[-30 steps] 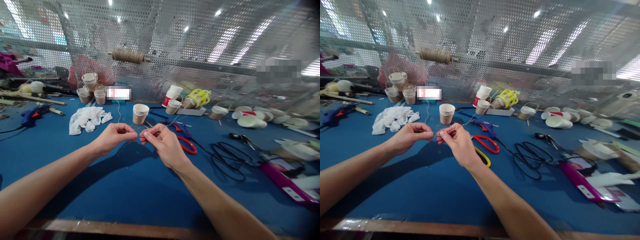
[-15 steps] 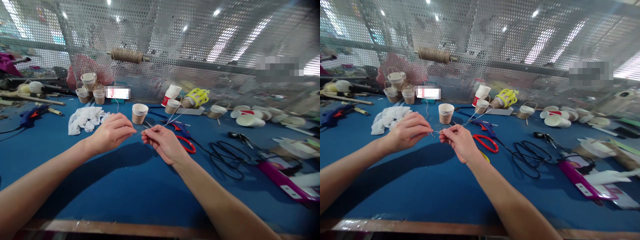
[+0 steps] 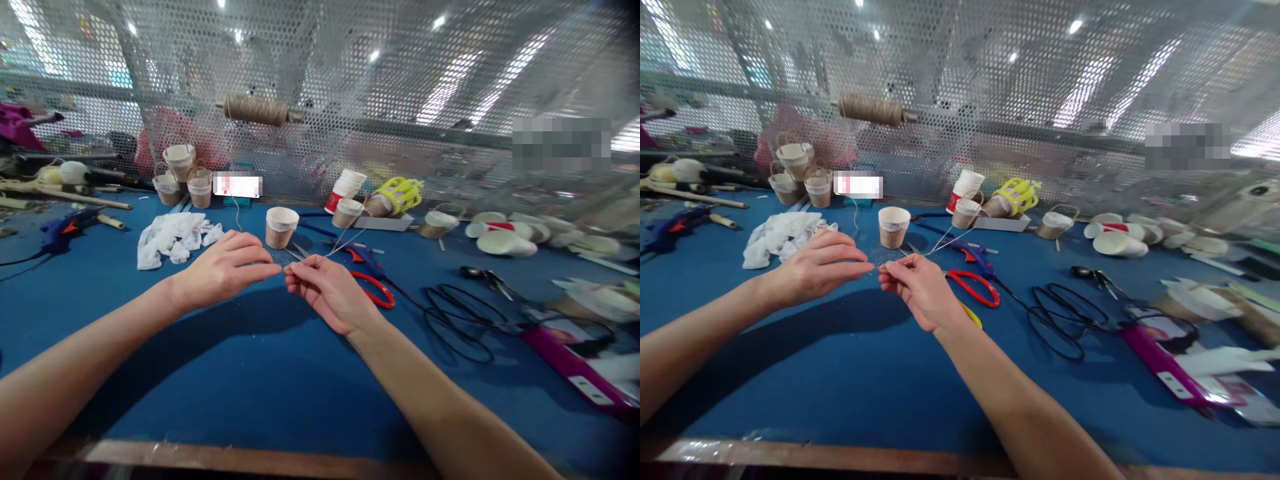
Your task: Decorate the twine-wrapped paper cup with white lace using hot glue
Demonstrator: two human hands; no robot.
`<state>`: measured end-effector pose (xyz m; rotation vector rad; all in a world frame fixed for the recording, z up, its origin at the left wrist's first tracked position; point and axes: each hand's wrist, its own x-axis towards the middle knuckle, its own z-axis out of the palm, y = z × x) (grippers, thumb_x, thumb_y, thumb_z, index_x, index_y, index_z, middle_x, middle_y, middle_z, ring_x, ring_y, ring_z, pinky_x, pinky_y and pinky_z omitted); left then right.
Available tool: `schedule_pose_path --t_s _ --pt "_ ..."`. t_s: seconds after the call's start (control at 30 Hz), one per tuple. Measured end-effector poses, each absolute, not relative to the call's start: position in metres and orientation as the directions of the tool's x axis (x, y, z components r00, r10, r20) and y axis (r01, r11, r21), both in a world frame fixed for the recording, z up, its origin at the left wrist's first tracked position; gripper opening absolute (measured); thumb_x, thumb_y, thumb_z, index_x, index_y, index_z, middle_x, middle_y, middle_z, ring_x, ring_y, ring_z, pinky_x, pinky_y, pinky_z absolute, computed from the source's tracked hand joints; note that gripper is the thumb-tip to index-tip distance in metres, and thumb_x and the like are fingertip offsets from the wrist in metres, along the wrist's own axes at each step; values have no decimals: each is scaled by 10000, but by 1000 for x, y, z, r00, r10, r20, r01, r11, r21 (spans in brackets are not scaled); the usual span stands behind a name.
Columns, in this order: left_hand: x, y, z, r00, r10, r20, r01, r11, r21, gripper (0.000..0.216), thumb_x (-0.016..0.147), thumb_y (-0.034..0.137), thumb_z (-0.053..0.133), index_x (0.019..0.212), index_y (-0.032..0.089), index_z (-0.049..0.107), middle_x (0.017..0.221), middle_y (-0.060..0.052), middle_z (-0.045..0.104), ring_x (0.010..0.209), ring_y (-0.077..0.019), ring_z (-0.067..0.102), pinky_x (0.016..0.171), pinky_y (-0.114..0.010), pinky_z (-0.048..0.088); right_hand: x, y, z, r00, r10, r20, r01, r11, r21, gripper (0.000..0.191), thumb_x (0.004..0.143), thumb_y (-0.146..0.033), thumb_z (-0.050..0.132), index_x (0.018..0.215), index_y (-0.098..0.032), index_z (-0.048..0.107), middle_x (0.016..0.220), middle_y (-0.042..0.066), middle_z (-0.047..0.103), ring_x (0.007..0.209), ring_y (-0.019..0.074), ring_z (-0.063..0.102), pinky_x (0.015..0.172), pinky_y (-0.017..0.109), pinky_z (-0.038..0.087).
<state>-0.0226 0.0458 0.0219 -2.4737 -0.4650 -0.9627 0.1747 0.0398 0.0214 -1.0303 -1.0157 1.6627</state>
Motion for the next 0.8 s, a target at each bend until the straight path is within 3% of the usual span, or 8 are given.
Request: schedule_pose_path --t_s 0.13,0.23,0.4,0.53,0.6,0.67,0.73,0.8 --pt "-22 46 17 699 76 711 417 -851 -319 80 852 176 543 886 159 613 779 -36 692 759 -160 562 660 -283 458 174 39 20 -293 939 -179 -261 -259 -930 175 660 -134 710 623 -154 540 575 -1 654 548 83 604 563 218 483" --pt "-18 44 13 625 139 768 448 -870 -207 64 829 190 582 859 164 632 753 -32 689 715 -148 567 656 -286 464 173 37 19 -291 948 -129 -268 -210 -940 201 649 -147 722 639 -162 522 592 1 666 565 95 617 567 230 488" --pt "-9 37 10 365 565 740 401 -813 422 65 787 206 622 781 164 671 717 -34 682 690 -131 581 671 -276 474 172 34 18 -229 973 39 -219 -13 -976 202 666 -192 715 674 -165 515 638 -2 672 581 102 624 574 251 501" --pt "-3 36 7 287 940 184 80 -215 973 96 720 247 647 689 157 640 652 -16 651 595 -109 573 585 -253 462 172 32 17 -198 954 225 -81 212 -974 185 709 -222 683 701 -173 505 678 -3 665 585 112 631 594 283 517" --pt "-4 38 6 357 933 -50 -19 61 998 135 710 281 642 669 154 616 614 -7 625 536 -96 552 553 -252 456 171 32 16 -197 949 248 -37 246 -969 177 718 -217 674 705 -175 502 690 1 667 586 116 634 597 291 518" --pt "-7 41 8 382 919 -94 -4 104 995 132 704 286 644 711 156 621 625 -8 624 535 -99 551 559 -262 458 172 34 17 -190 961 201 -44 196 -980 169 717 -198 669 693 -174 504 661 -1 663 572 112 629 589 284 512" --pt "-13 42 15 354 930 97 111 -145 983 138 706 255 647 810 165 638 712 -27 657 632 -126 586 626 -286 472 172 36 18 -176 979 103 -91 88 -992 160 716 -173 660 671 -170 507 627 -4 658 556 103 619 580 271 502" --pt "-19 42 23 378 804 458 335 -580 742 156 735 204 623 886 172 646 840 -55 678 791 -164 595 733 -325 469 174 40 19 -166 986 -2 -152 -28 -988 156 713 -152 654 654 -166 510 617 -1 659 554 95 611 583 260 495"
